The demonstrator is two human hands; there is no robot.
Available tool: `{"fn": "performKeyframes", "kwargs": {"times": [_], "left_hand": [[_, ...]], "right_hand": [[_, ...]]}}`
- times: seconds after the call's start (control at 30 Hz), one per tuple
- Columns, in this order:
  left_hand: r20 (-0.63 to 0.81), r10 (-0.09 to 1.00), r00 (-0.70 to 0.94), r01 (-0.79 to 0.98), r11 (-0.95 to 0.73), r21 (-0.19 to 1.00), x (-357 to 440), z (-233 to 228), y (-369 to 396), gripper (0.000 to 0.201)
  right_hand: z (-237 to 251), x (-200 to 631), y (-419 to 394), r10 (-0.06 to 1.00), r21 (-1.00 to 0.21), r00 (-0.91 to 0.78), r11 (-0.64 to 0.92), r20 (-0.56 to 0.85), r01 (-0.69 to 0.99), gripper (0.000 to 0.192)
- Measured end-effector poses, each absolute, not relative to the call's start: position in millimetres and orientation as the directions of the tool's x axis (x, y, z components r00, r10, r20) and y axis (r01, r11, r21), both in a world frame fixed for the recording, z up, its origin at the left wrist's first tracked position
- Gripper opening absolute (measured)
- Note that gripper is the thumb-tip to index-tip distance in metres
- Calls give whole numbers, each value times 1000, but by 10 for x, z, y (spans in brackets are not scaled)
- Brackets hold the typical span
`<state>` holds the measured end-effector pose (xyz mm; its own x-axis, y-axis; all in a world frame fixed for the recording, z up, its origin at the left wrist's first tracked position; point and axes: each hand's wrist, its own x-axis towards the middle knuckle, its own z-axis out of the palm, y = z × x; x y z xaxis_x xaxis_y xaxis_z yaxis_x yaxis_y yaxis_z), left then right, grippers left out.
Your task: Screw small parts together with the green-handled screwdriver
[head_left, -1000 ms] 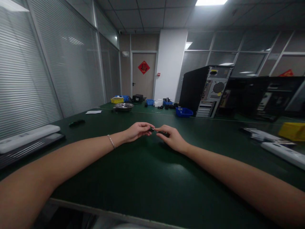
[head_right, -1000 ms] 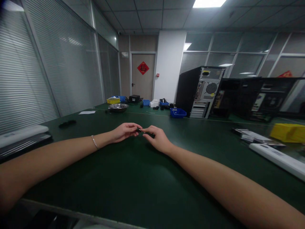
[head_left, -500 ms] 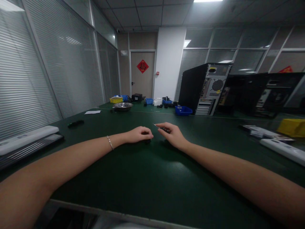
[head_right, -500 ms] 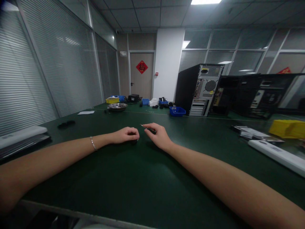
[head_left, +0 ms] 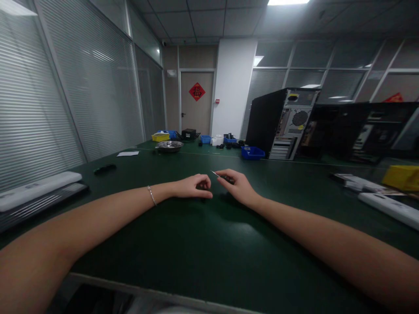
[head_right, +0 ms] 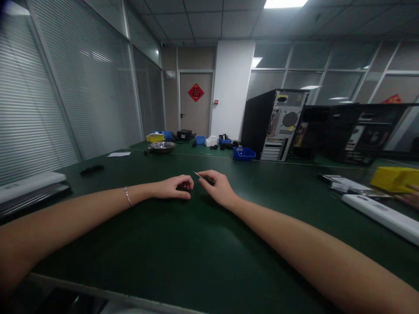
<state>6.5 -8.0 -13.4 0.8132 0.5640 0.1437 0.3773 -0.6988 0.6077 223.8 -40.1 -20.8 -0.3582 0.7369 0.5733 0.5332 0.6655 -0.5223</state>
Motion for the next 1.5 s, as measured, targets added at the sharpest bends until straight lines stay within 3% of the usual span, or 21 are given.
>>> {"fn": "performKeyframes", "kwargs": {"times": [0.1,0.4,0.8,1.07,1.27,1.4,1.5], "left_hand": [[128,536,834,385,-733,561,88,-122,-80,42],[284,586,759,326,-719,613,174,-196,-60,44],[205,619,758,368,-666,649,124,-215,1,53],[133,595,793,380,-652,656,35,-146,33,54],[166,610,775,389,-667,636,-5,-149,35,45],[224,625,748,295,-615,732,-17,-170,43,45],[256,667,699,166,-500,850,2,-183,31,45]], "right_hand": [[-211,2284,-400,730,-519,-370,675,575,525,26],[-202,2351,-410,716,-501,-374,687,590,526,25],[-202,2311,-397,721,-497,-388,683,574,535,25],[-182,2284,-381,781,-466,-535,623,323,628,34],[-136,2252,-386,765,-359,-586,644,268,676,36],[-156,2248,-391,733,-375,-619,678,281,632,28],[-177,2253,-396,721,-395,-585,693,371,604,24]]}}
